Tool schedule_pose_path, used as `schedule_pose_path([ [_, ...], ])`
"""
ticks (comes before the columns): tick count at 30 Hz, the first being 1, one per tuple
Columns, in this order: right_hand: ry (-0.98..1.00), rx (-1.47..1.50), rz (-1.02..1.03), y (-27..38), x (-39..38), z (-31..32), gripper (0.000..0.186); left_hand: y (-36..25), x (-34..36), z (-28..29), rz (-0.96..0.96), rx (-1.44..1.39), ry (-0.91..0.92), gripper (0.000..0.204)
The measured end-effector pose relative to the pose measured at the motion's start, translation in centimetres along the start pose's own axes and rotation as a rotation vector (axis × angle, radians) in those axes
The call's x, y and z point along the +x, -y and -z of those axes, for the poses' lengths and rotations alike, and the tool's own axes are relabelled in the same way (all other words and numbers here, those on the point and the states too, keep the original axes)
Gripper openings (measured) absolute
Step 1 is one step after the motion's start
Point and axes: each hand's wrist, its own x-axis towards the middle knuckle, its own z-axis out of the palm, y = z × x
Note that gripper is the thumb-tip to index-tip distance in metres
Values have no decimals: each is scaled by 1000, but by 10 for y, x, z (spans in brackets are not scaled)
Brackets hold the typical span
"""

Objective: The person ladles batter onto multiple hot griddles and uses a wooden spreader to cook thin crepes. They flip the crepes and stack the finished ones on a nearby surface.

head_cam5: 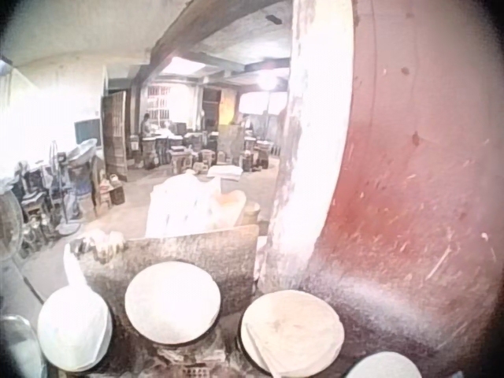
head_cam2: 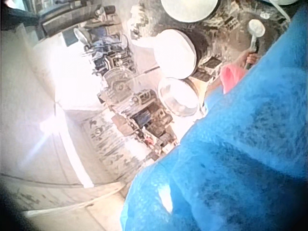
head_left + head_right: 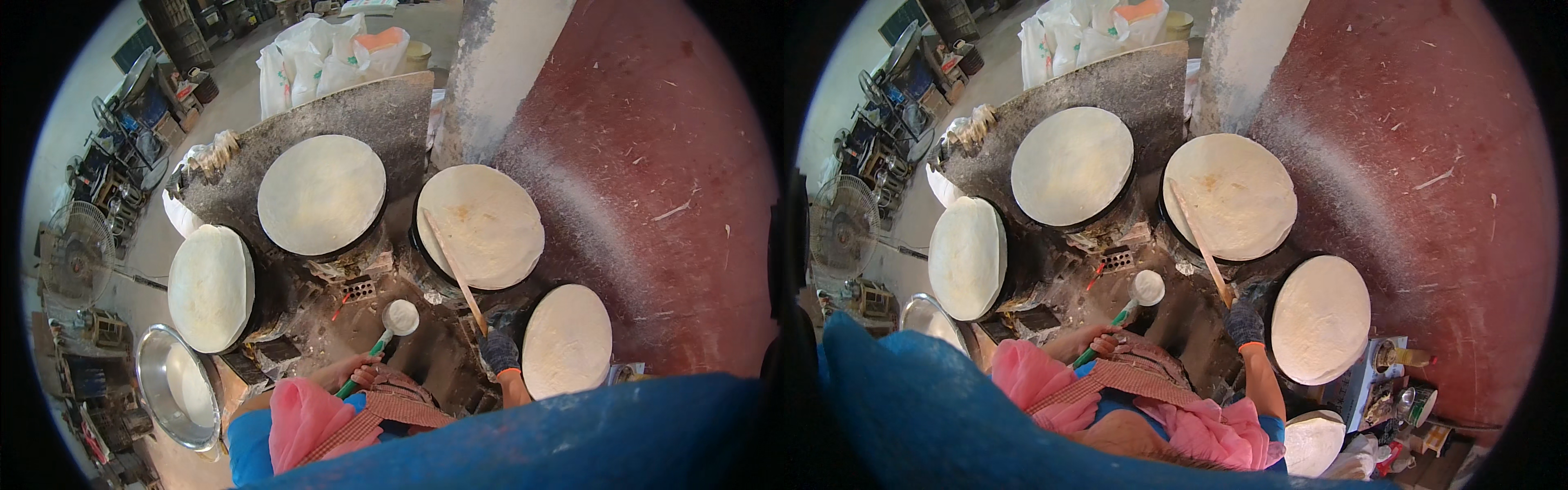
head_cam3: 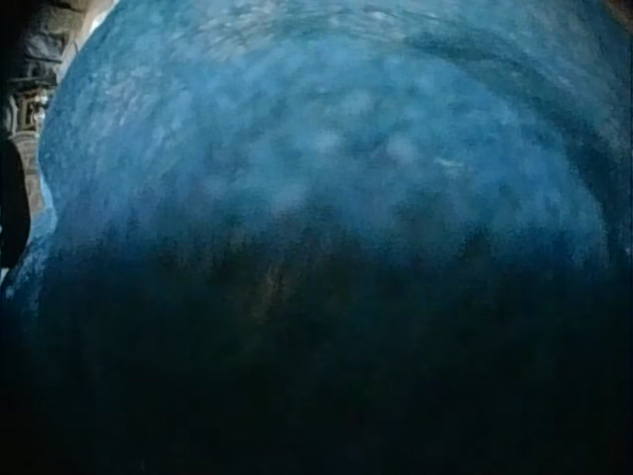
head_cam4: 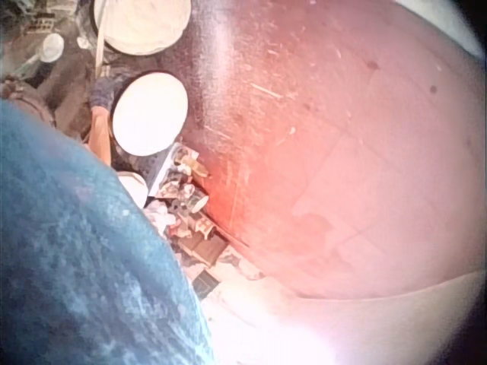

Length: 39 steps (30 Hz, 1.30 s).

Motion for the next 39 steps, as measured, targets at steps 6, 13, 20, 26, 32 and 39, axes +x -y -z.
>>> schedule_pose_path([
  [6,6,-26,-25,14,12,14,36,1,1,-9,36,35,-96,44],
  [13,81,-12,-1,22,5,13,27,12,-8,-8,24,-40,-74,47],
  [20,130,1,17,19,-31,25,29,16,5,-1,34,-39,-7,45],
  [26,-290,456,19,4,-72,-10,34,21,13,-4,7,-48,-8,40],
  [32,-267,936,-73,9,-98,-43,25,23,17,-9,112,-51,-13,47],
  [39,-175,823,-105,28,-97,-22,26,24,22,-11,93,-25,-60,40],
])
